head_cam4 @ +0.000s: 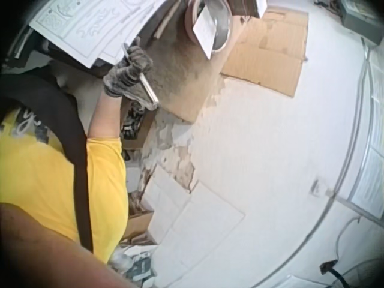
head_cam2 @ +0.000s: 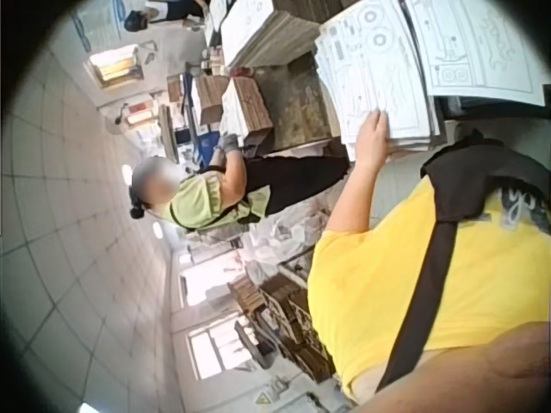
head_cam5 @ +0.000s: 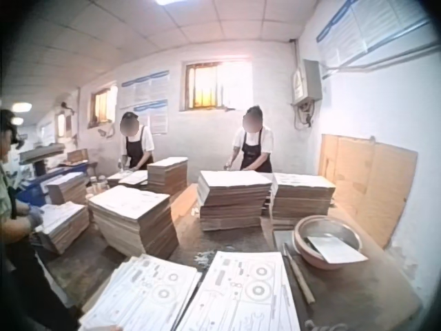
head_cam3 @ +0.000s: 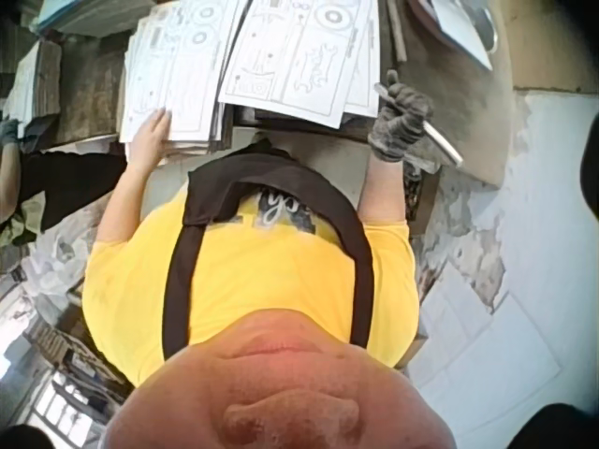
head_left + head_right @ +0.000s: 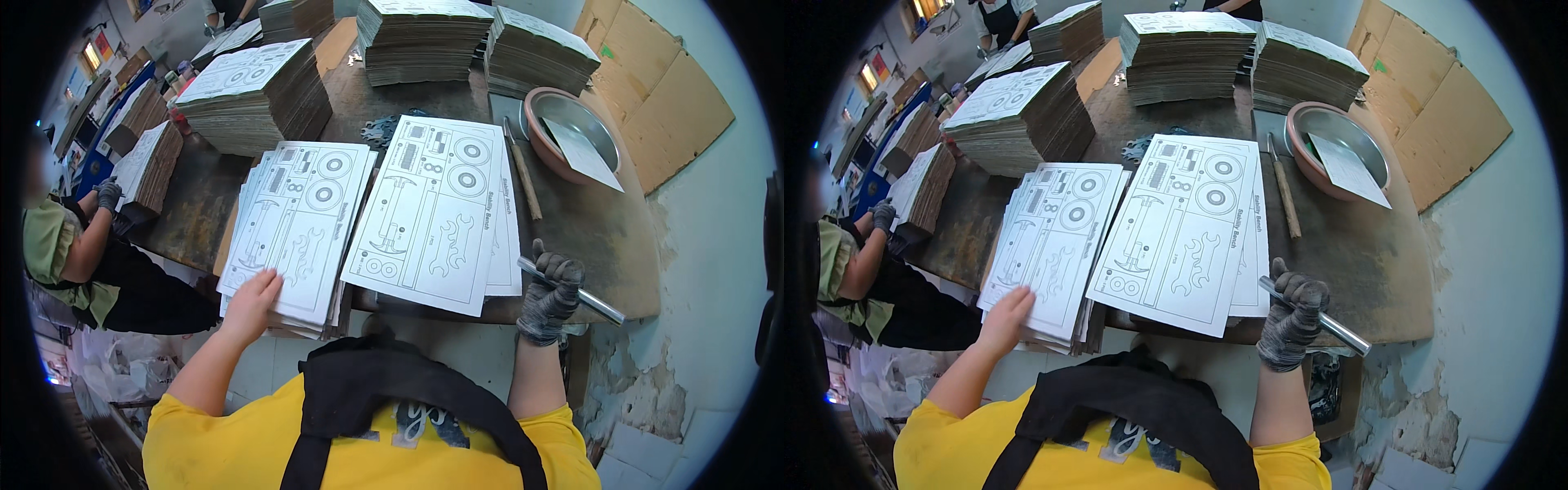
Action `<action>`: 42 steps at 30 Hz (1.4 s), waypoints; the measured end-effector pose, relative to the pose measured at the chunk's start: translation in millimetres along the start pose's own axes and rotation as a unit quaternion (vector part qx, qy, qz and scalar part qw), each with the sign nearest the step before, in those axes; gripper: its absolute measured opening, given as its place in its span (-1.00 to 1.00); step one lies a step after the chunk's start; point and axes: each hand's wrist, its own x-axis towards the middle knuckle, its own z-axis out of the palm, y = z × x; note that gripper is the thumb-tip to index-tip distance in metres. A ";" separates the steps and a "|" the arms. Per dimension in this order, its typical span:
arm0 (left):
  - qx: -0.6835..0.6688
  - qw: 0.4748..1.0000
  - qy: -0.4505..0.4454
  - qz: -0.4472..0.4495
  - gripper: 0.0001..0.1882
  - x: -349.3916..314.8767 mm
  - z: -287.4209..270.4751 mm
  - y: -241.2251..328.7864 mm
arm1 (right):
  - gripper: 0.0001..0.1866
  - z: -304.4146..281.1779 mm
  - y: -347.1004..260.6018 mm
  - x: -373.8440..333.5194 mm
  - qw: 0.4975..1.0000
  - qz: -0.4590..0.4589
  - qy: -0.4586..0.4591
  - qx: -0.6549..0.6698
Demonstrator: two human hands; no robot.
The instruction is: The person repeatedly punches holes into a stack of printed paper sheets using a handheld punch tool. They align each sheet, press the tool to create holes, then move the punched sheet aside and repeat the process on the next sheet.
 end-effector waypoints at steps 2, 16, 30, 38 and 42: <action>-0.036 0.991 -0.115 -0.057 -0.52 -0.9 -5.2 -1.6 | -0.61 3.9 8.5 3.1 1.000 0.017 0.000 0.002; -0.185 0.939 0.030 0.288 -0.55 238.3 40.6 124.4 | -0.65 65.1 94.7 65.3 0.995 0.048 -0.058 -0.064; -0.171 0.967 0.116 0.150 -0.56 308.2 70.8 107.1 | -0.74 38.9 175.0 56.5 0.973 0.150 -0.085 -0.154; -0.123 0.984 0.055 0.116 -0.56 308.8 70.2 109.6 | -0.63 67.0 98.3 -24.0 0.879 0.219 -0.192 -0.378; -0.115 0.985 0.049 0.120 -0.56 307.2 66.4 113.8 | -0.68 64.4 60.8 -91.0 0.938 0.239 -0.189 -0.164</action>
